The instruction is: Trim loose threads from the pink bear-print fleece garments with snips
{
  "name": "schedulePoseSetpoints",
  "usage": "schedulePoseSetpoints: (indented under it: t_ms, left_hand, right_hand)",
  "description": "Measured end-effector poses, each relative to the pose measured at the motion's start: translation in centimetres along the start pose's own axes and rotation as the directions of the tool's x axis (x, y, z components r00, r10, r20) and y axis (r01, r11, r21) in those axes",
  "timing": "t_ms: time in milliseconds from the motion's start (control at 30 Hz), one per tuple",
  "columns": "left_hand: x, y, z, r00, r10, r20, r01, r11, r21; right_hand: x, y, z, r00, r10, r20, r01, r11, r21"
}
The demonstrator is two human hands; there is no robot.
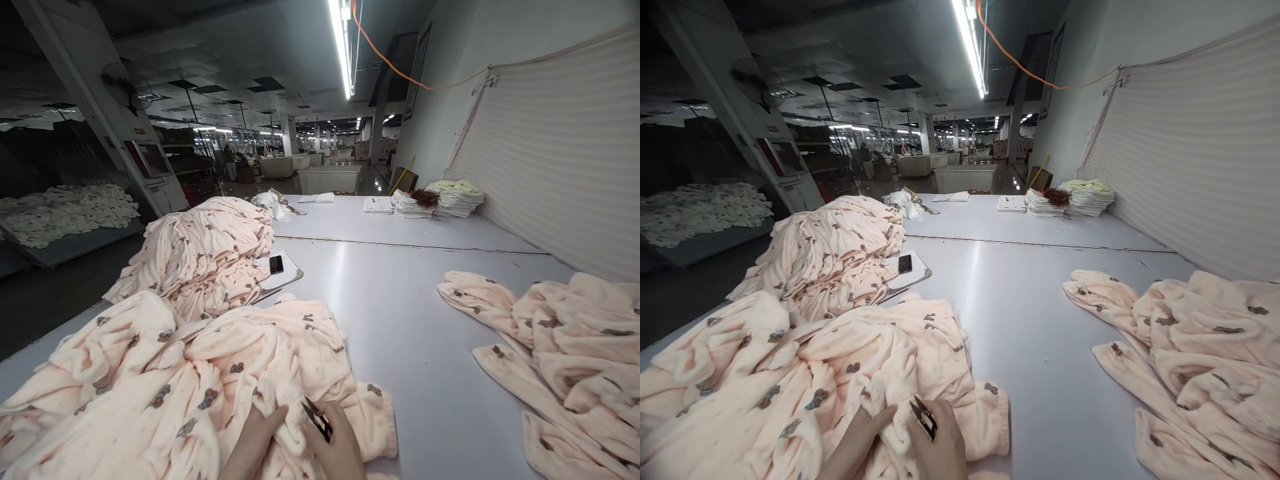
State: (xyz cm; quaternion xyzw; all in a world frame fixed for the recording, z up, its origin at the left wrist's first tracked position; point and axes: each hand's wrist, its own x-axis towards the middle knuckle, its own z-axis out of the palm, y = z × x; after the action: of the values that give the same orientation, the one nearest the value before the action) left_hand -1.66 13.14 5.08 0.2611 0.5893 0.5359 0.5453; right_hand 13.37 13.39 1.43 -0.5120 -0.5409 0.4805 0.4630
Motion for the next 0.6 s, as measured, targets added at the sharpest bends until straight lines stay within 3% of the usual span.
schedulePoseSetpoints:
  t_ms: [100, 167, 400, 500, 600]
  left_hand:
    - [-0.6, -0.4, 0.2, 1.000, 0.019, 0.020, -0.018, 0.999, -0.031]
    - [-0.8, -0.4, 0.3, 1.000, 0.009, 0.029, -0.008, 0.999, -0.040]
    - [-1.7, 0.7, 0.6, 0.999, 0.038, -0.001, -0.037, 0.998, 0.059]
    - [-1.8, 0.9, -1.4, 0.987, 0.106, -0.117, -0.074, 0.966, 0.248]
    - [-1.4, 1.0, -4.7, 0.962, 0.180, -0.206, -0.039, 0.834, 0.551]
  right_hand:
    - [0.6, -1.9, -0.8, 0.989, -0.124, 0.086, 0.142, 0.957, -0.254]
    - [0.8, -2.6, -0.7, 0.983, -0.147, 0.107, 0.175, 0.924, -0.341]
    - [0.6, -2.1, 0.1, 0.985, -0.134, 0.109, 0.163, 0.931, -0.326]
    - [0.6, -1.3, -0.2, 0.994, -0.100, 0.040, 0.107, 0.959, -0.264]
    - [1.5, 0.0, -2.2, 0.990, -0.050, -0.132, 0.015, 0.968, -0.252]
